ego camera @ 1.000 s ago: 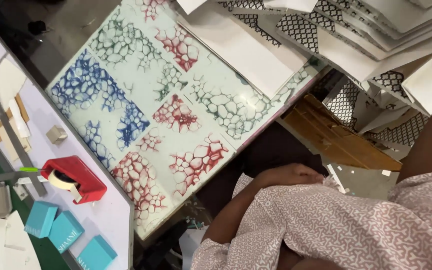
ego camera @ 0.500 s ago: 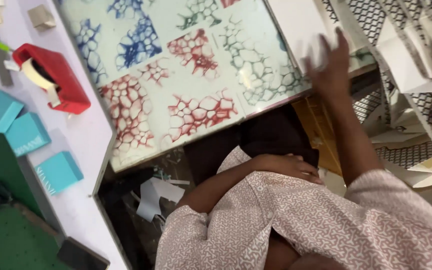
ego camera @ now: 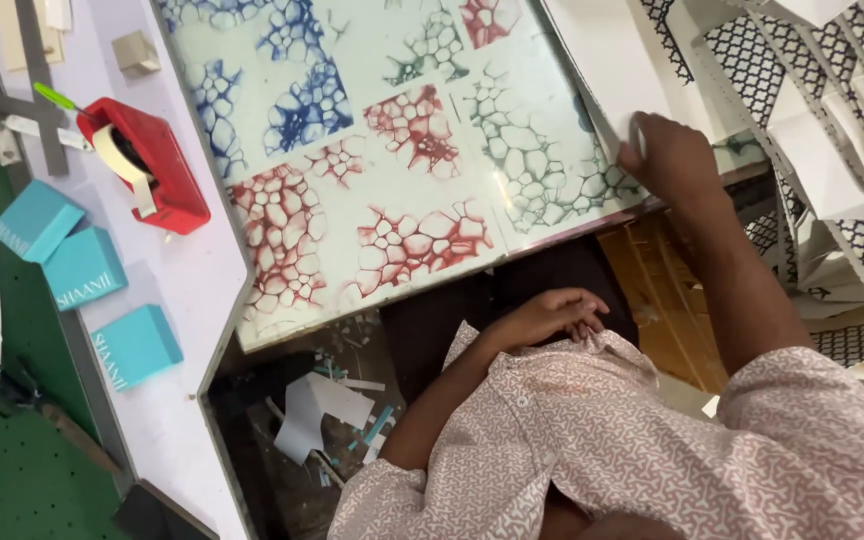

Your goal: Folding and shaping paper bags at a workstation.

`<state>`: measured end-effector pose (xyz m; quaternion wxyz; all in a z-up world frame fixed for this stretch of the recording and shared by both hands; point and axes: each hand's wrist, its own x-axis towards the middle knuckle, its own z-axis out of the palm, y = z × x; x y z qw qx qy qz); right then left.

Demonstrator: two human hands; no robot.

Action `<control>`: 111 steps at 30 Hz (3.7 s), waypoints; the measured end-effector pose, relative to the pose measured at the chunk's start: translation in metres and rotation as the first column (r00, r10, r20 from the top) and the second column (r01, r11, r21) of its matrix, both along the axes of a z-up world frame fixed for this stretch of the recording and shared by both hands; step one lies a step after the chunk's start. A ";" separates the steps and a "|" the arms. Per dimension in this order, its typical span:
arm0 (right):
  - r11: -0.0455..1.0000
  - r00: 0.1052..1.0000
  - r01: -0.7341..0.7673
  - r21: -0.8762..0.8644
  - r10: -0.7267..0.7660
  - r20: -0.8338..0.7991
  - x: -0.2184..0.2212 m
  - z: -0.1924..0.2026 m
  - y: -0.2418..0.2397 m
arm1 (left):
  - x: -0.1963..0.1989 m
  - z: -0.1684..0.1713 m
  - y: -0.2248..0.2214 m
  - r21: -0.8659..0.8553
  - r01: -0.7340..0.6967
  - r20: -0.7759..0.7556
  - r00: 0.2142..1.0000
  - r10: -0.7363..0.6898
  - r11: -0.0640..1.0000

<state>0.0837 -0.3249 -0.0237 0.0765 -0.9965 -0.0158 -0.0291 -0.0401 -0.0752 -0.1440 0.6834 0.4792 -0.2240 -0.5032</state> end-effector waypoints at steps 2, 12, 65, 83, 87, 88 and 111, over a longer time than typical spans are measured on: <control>0.980 0.996 0.080 0.181 -0.085 0.016 -0.001 -0.009 -0.003 | -0.005 0.001 -0.001 0.063 0.049 0.003 0.999 -0.049 0.997; 0.979 0.918 -0.002 0.204 -0.079 0.389 -0.002 -0.026 0.000 | 0.002 0.005 0.013 -0.012 -0.045 -0.074 0.996 0.044 0.999; 0.622 0.592 -0.713 0.323 0.287 0.753 -0.050 0.145 0.163 | 0.086 0.415 0.213 -0.208 -0.760 0.928 -0.353 -0.123 0.616; 0.736 0.647 -0.620 -0.272 0.676 0.353 -0.057 0.250 0.133 | -0.033 0.421 0.219 0.034 -0.926 0.954 -0.082 -0.290 0.375; 0.781 0.782 -0.622 0.058 0.623 -0.008 -0.035 0.278 0.139 | -0.030 0.429 0.195 0.027 -0.894 0.923 -0.149 -0.354 0.447; 0.790 0.757 -0.589 0.170 0.614 -0.225 -0.024 0.272 0.136 | -0.027 0.423 0.190 -0.002 -0.870 0.866 -0.248 -0.435 0.492; 0.295 0.239 -0.953 0.068 0.595 0.768 -0.055 0.244 0.205 | -0.047 0.363 0.174 -0.113 -0.776 0.981 -0.185 -0.052 0.621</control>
